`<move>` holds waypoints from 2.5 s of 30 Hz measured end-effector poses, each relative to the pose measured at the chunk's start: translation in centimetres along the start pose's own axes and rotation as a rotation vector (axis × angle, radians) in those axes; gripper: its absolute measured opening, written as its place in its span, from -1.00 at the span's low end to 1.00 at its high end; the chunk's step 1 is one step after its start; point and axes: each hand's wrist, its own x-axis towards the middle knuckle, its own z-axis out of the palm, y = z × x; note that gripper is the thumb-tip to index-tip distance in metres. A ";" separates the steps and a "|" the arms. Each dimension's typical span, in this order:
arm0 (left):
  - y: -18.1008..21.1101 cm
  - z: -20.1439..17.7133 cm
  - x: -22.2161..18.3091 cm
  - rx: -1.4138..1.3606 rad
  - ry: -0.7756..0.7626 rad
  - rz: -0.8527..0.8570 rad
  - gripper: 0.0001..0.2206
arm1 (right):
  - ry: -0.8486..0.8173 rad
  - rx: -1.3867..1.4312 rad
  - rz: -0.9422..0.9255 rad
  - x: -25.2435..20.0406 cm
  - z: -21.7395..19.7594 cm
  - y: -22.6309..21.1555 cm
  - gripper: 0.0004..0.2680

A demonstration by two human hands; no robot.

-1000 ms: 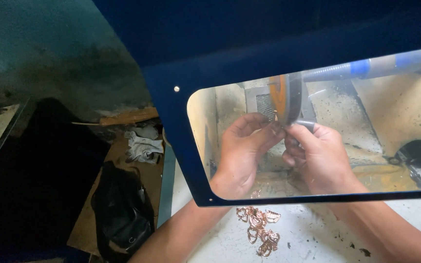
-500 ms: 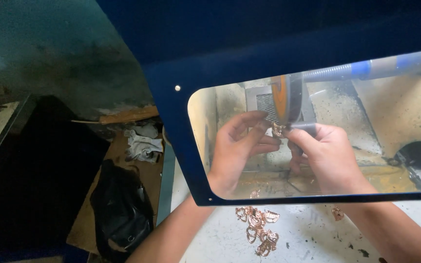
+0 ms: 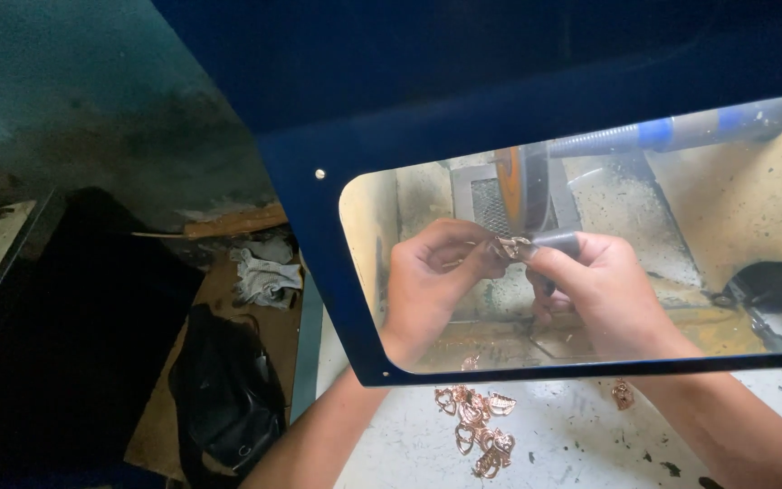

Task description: Polishing small jewelry components using a bench polisher inside a protective dust-collection box.

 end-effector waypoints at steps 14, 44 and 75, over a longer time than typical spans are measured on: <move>0.6 2.1 1.1 -0.042 0.147 -0.182 -0.90 | -0.148 0.452 0.201 2.2 -0.8 1.7 -0.74; 0.2 1.2 -0.8 0.024 0.170 0.012 -0.86 | -0.129 0.404 0.000 0.6 0.7 1.8 -0.76; 1.5 2.4 0.5 -0.074 0.170 0.001 -0.71 | -0.010 0.217 -0.030 1.5 -0.8 2.8 -0.81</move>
